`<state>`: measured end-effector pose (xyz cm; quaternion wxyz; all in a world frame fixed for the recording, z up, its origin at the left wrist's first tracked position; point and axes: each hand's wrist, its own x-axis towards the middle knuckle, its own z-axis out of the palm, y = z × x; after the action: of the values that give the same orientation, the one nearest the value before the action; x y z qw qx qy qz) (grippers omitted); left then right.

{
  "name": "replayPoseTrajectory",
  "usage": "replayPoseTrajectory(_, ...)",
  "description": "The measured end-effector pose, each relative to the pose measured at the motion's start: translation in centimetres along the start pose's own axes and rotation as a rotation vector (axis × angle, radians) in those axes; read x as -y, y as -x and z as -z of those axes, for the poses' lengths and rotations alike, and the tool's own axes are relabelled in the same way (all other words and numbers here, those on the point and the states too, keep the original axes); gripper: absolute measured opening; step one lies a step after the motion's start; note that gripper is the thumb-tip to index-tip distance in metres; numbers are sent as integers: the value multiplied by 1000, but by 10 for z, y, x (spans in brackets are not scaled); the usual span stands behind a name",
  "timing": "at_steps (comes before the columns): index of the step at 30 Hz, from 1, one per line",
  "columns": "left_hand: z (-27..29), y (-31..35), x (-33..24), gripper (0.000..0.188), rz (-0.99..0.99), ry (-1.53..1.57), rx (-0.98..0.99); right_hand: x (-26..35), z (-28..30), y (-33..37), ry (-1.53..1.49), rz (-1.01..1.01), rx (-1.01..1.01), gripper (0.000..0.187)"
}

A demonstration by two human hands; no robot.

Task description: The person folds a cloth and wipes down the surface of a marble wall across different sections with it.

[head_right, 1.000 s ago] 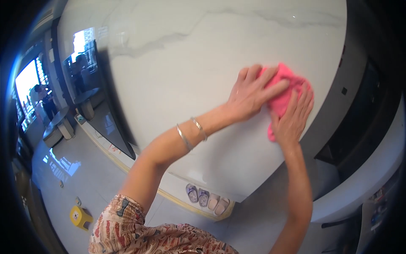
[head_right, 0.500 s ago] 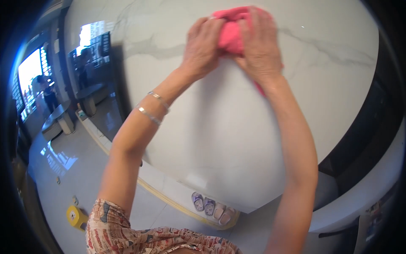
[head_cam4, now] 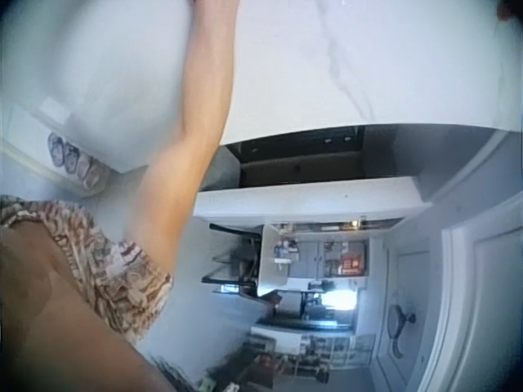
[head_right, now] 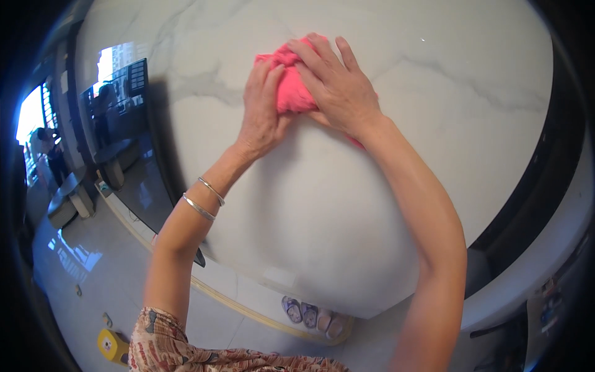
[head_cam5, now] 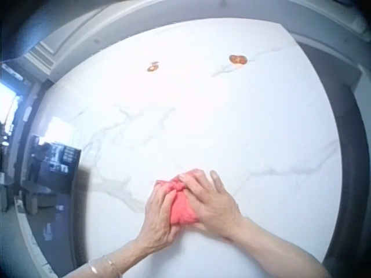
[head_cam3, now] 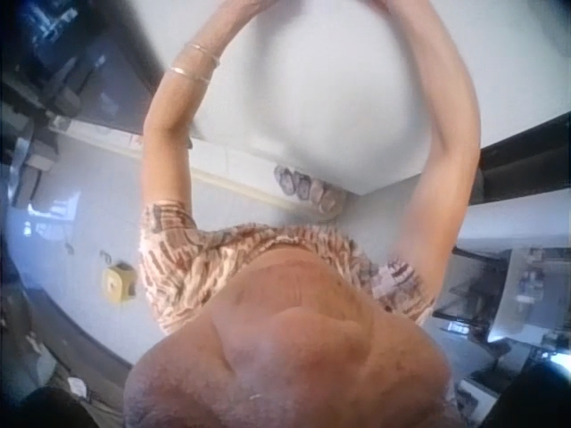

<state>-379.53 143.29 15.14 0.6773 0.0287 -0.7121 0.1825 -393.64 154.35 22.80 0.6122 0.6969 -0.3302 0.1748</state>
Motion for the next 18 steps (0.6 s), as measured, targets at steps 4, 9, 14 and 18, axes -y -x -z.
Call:
replayPoseTrajectory(4, 3, 6, -3, 82, 27, 34, 25, 2, 4, 4, -241, 21, -31, 70)
replayPoseTrajectory(9, 17, -4, 4, 69, -69, -44, 154, 9, 7, 4, -233, -2, -42, 81)
replayPoseTrajectory(14, 29, -26, 12, 67, -101, -98, 186, 12, -6, -6, -54, -85, -65, 86)
replayPoseTrajectory(18, 41, -39, 36, 71, -38, -184, 196, 17, -29, -31, -19, -112, -154, 81)
